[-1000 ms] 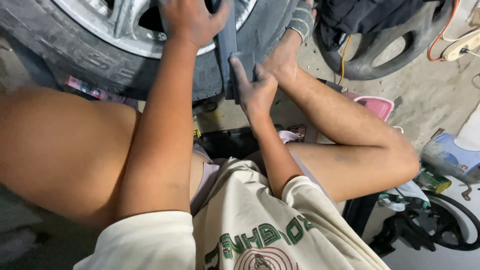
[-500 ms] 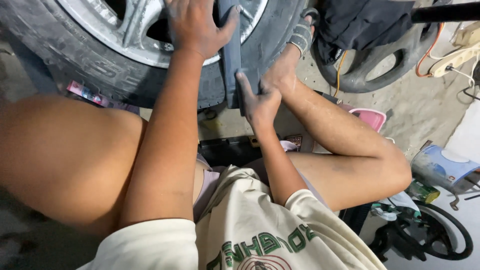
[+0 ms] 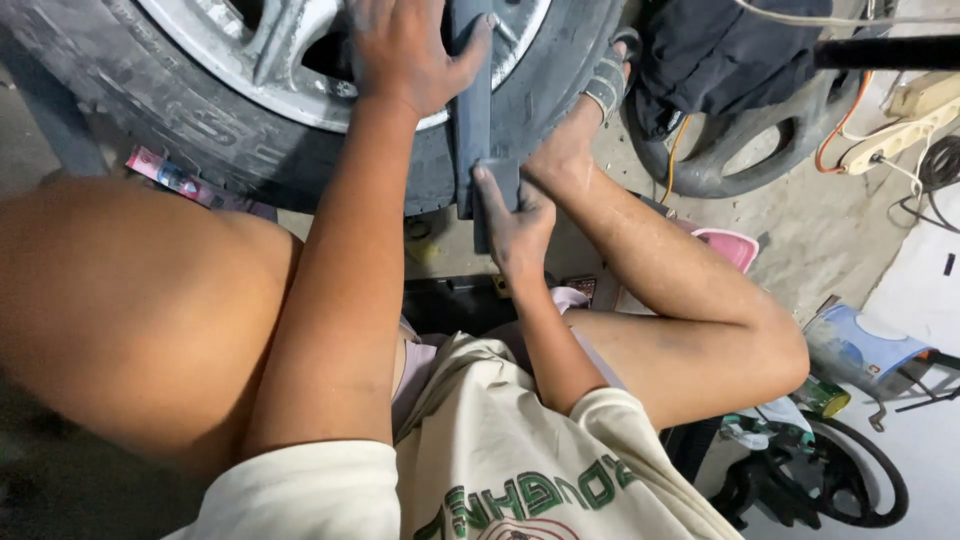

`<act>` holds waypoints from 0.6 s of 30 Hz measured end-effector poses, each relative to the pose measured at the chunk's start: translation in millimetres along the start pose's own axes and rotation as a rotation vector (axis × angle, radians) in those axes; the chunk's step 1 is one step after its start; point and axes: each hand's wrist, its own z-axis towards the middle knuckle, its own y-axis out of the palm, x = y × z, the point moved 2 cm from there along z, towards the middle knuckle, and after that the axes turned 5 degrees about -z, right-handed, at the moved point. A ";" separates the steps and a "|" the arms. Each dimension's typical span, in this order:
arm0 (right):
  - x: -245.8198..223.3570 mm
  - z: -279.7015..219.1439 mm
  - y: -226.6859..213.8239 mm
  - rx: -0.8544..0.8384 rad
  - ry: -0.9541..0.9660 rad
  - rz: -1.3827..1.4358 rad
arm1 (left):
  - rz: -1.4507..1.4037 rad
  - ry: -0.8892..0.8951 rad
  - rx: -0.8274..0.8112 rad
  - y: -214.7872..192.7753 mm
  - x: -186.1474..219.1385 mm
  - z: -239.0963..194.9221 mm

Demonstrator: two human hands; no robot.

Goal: The person manually sands a plastic trim piece with sandpaper while sitting on the floor.

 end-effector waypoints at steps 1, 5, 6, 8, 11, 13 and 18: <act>6.0 -5.8 -2.8 -0.025 0.059 0.019 | -0.045 -0.009 -0.008 -4.7 1.6 3.8; 1.0 17.6 2.2 0.021 0.076 -0.043 | 0.004 -0.005 0.015 8.3 -0.2 -6.1; -4.8 16.4 3.6 0.001 0.077 0.020 | 0.035 0.009 0.027 8.9 -1.9 -6.6; -6.0 7.7 0.6 -0.015 0.075 0.084 | 0.064 0.025 0.043 5.1 -1.1 -3.7; 1.5 4.2 -2.3 -0.031 0.099 -0.007 | -0.023 -0.007 0.003 -0.7 -2.9 3.5; 0.6 16.1 -2.7 0.016 0.084 -0.067 | -0.008 -0.013 -0.003 5.1 -1.5 -4.2; 0.5 -0.2 -1.1 0.009 0.020 0.041 | 0.004 0.025 0.013 -7.4 1.0 3.1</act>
